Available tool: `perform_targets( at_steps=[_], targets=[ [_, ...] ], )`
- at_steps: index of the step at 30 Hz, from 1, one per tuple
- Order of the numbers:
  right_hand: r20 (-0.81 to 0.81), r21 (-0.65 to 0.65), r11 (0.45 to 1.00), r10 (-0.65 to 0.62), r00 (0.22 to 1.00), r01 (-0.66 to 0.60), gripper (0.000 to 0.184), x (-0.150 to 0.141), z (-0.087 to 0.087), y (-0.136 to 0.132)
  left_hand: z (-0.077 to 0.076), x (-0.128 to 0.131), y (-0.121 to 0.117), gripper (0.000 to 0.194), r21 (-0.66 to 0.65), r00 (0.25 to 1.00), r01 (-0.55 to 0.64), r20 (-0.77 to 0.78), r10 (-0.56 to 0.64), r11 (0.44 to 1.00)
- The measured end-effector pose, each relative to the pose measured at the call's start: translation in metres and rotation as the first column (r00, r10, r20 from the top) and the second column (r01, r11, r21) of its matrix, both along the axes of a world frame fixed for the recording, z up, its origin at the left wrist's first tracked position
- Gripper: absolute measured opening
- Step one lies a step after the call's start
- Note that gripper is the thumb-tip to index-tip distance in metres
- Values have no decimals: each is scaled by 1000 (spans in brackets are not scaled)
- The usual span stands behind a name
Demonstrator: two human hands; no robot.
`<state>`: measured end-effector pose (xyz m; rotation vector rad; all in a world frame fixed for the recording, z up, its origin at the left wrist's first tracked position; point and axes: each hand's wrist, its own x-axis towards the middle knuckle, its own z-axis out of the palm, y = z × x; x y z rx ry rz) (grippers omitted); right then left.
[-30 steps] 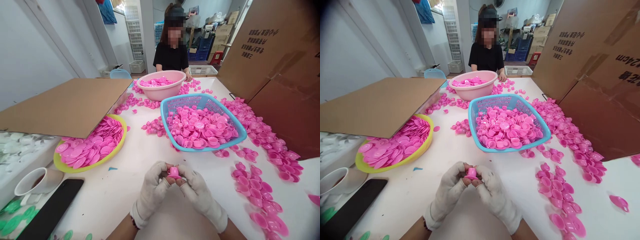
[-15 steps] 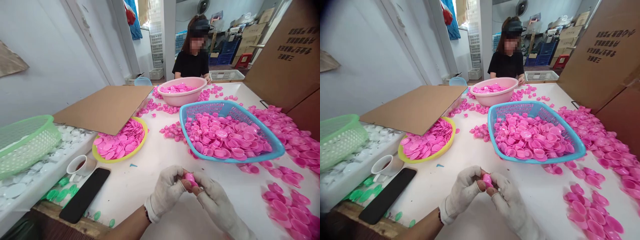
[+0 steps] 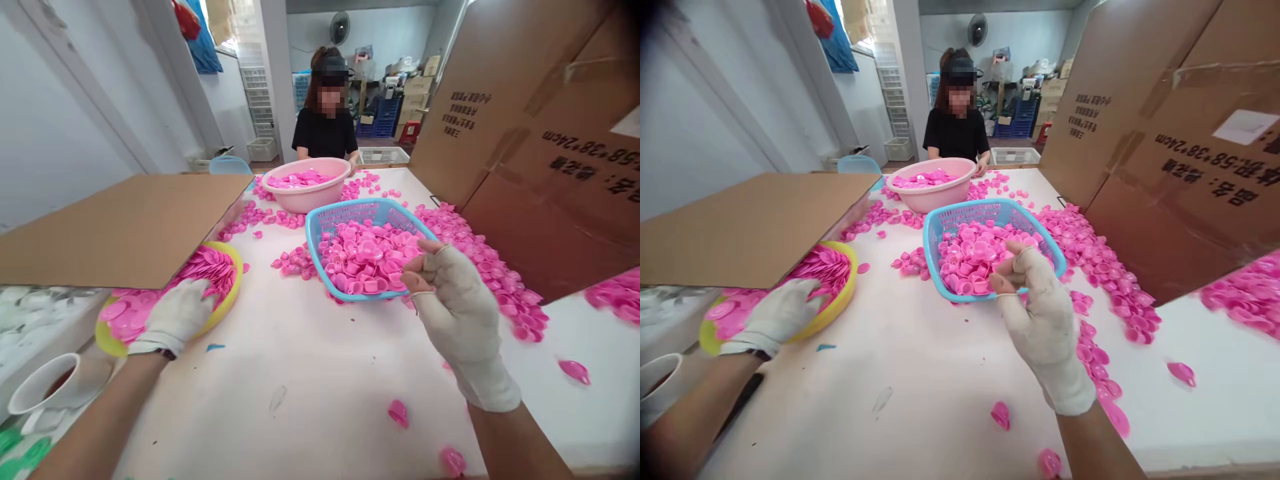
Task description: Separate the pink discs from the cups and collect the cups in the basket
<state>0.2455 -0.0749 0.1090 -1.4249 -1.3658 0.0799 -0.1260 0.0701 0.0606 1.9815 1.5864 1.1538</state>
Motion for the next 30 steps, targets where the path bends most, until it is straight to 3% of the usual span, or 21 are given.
perform_targets(
  at_steps=[1,3,6,9,11,12,14,17,20,22,25,28,30],
  targets=[
    [41,-50,998,-24,999,26,29,8,-6,-5,-7,-14,6,27,16,978,-7,-210,10,1000],
    [150,-181,982,-32,988,59,14,23,-26,-13,-18,-32,10,27,57,898,31,-441,-2,998],
    [326,-405,912,71,943,71,17,41,-64,-15,-20,-29,-3,15,216,879,43,-472,66,975],
    [421,-503,857,127,898,115,24,50,-99,-4,-5,3,-26,16,286,924,-73,-342,172,956],
    [472,-523,834,113,874,174,30,50,-117,6,5,32,-43,17,122,961,-152,-212,176,981],
    [495,-531,823,105,863,204,31,49,-124,12,7,48,-51,19,2,984,-137,-114,136,991],
    [527,-526,812,76,847,254,30,47,-136,21,5,78,-65,22,-233,989,53,147,-19,971],
    [505,-501,827,39,862,256,28,45,-145,26,-8,119,-80,25,-398,849,375,511,-137,837],
    [268,-562,827,151,952,27,19,37,-139,19,-23,146,-91,23,-395,696,560,702,-154,728],
    [-90,-595,757,272,958,-270,12,21,-127,11,-31,156,-98,23,-377,620,630,771,-148,679],
    [-614,-457,634,284,737,-624,15,-16,-107,-1,-42,162,-106,24,-366,557,695,818,-141,619],
    [-768,-306,555,336,545,-774,25,-47,-96,-4,-50,161,-111,22,-361,568,688,808,-157,630],
    [-779,-273,544,358,514,-793,27,-58,-93,-3,-54,160,-112,20,-356,604,637,781,-157,683]
  ],
)
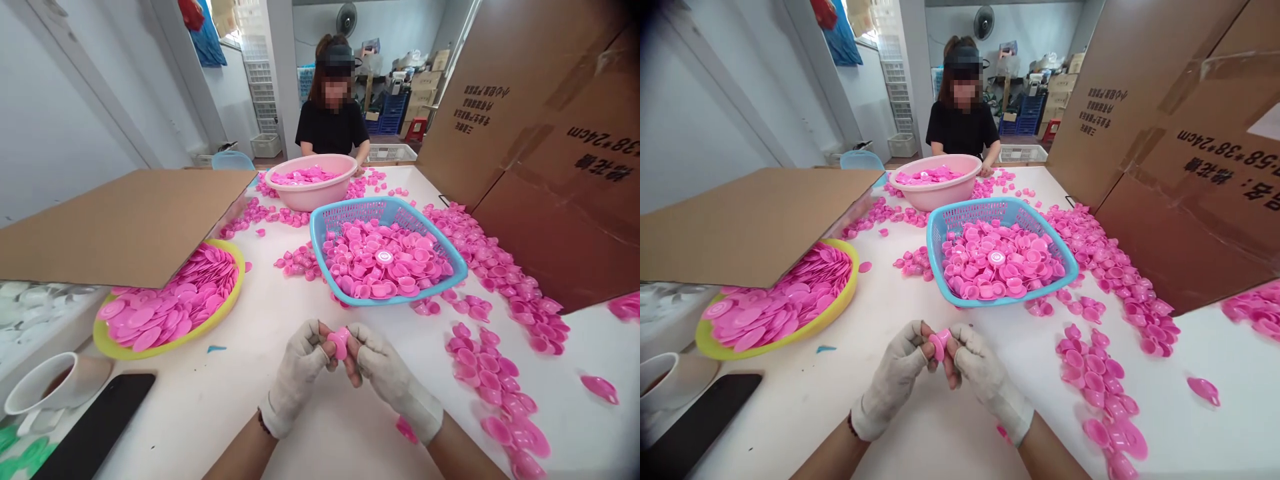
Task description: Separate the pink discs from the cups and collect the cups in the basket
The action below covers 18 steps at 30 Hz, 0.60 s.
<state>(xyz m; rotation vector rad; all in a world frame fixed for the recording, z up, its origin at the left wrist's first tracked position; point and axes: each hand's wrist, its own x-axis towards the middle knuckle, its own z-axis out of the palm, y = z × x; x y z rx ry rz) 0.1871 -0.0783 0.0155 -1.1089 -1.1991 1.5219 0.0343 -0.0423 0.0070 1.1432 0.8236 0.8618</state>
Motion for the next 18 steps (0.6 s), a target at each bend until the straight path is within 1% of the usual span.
perform_targets(
  at_steps=[2,3,7,10,12,15,18],
  targets=[
    [19,16,1000,-15,1000,14,27,-4,0,1,-2,-1,-1,20,30,999,-46,-13,47,998],
    [34,25,1000,-17,999,16,27,-4,0,1,-3,-1,-1,20,38,999,-46,0,46,998],
    [43,53,999,-14,999,11,27,-2,0,-2,-5,-3,-3,23,36,996,5,92,-8,999],
    [50,52,999,-11,999,9,28,-3,1,-6,-7,-5,-4,23,20,994,-20,108,18,1000],
    [98,82,997,-22,995,14,28,-5,3,-9,-7,-6,-4,21,2,990,-25,140,24,1000],
    [170,162,985,-83,982,55,28,-9,7,-14,-6,-6,-5,19,-27,975,-7,223,13,1000],
    [166,172,982,-104,981,75,28,-11,9,-17,-4,-7,-6,18,-52,958,25,288,-10,998]
  ],
)
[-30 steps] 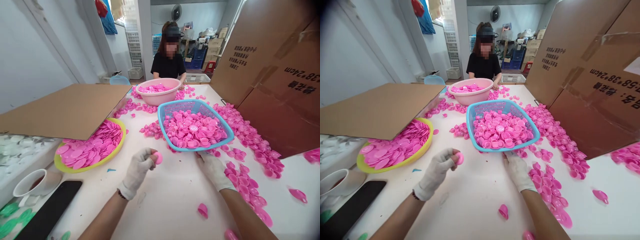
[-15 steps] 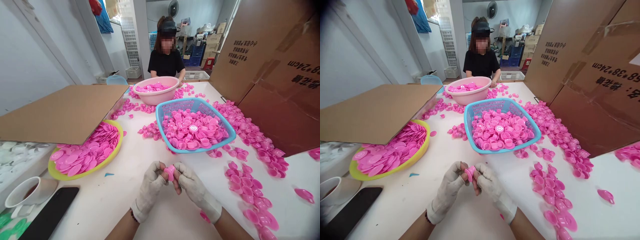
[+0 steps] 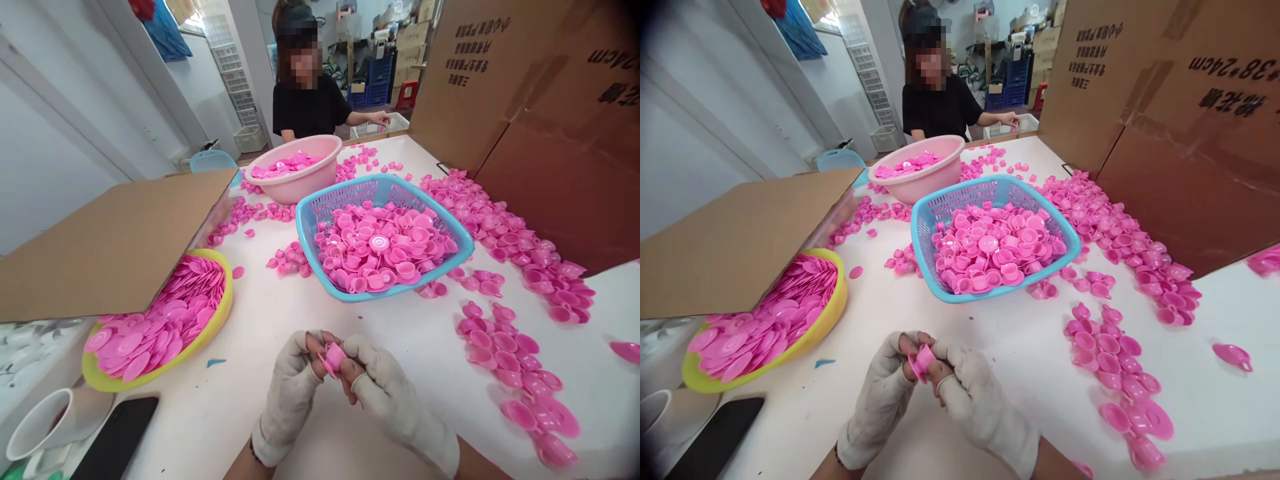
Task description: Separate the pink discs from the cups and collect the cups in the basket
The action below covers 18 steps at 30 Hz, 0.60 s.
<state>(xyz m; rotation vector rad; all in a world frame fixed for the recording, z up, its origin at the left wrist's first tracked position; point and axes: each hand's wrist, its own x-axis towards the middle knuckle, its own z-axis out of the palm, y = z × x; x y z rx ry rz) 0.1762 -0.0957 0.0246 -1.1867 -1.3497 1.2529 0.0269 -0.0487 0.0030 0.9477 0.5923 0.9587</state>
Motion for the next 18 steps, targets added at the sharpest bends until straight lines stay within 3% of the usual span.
perform_targets(
  at_steps=[5,10,12,15,18],
  targets=[
    [-29,6,999,51,998,-51,25,2,1,-2,-1,-3,0,12,37,999,5,-45,-3,999],
    [71,68,997,39,997,-44,24,8,4,-4,2,0,-3,8,195,981,-49,-177,84,979],
    [124,100,994,33,992,-46,14,9,3,-4,6,2,-4,9,221,966,-63,-232,116,973],
    [237,153,988,-28,971,-8,16,7,-1,-3,11,-1,-4,26,272,933,-1,-347,99,962],
    [379,244,970,-94,920,-1,6,2,-8,-3,14,-6,-1,22,405,907,96,-412,88,909]
  ],
)
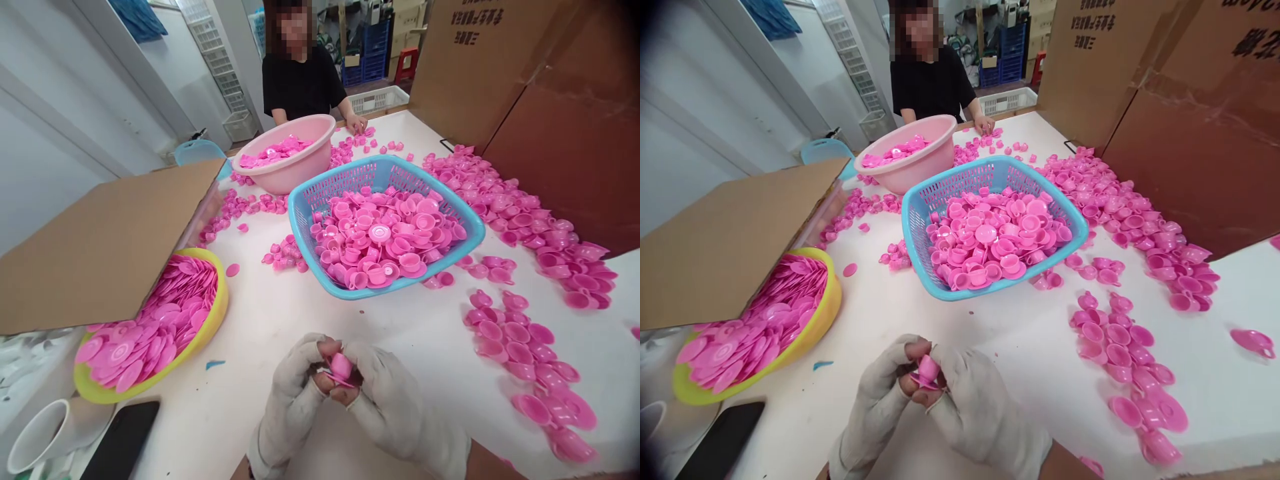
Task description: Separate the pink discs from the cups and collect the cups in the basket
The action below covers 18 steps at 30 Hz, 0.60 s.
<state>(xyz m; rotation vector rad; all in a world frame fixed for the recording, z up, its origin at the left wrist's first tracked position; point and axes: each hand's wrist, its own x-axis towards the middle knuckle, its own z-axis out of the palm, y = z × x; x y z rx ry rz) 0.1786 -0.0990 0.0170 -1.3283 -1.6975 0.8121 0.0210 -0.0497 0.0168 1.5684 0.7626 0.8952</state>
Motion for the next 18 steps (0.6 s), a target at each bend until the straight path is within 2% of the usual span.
perform_targets(
  at_steps=[4,6,9,13,16,18],
  targets=[
    [106,194,981,-27,994,6,4,-2,-7,-3,3,0,1,15,115,1000,4,11,-5,993],
    [118,239,971,-18,993,-11,6,-1,-8,-4,3,1,0,15,157,1000,-5,14,2,988],
    [151,219,975,12,988,-45,9,2,-9,-4,4,-1,-3,20,183,1000,11,0,-11,983],
    [188,223,971,50,981,-92,10,5,-9,-2,3,-6,-4,25,134,999,54,-9,-53,990],
    [186,213,971,65,980,-105,11,5,-12,-2,2,-5,-4,21,114,999,33,10,-35,993],
    [176,204,976,34,984,-70,11,3,-15,-4,3,-1,-5,15,109,1000,-6,15,4,994]
  ],
)
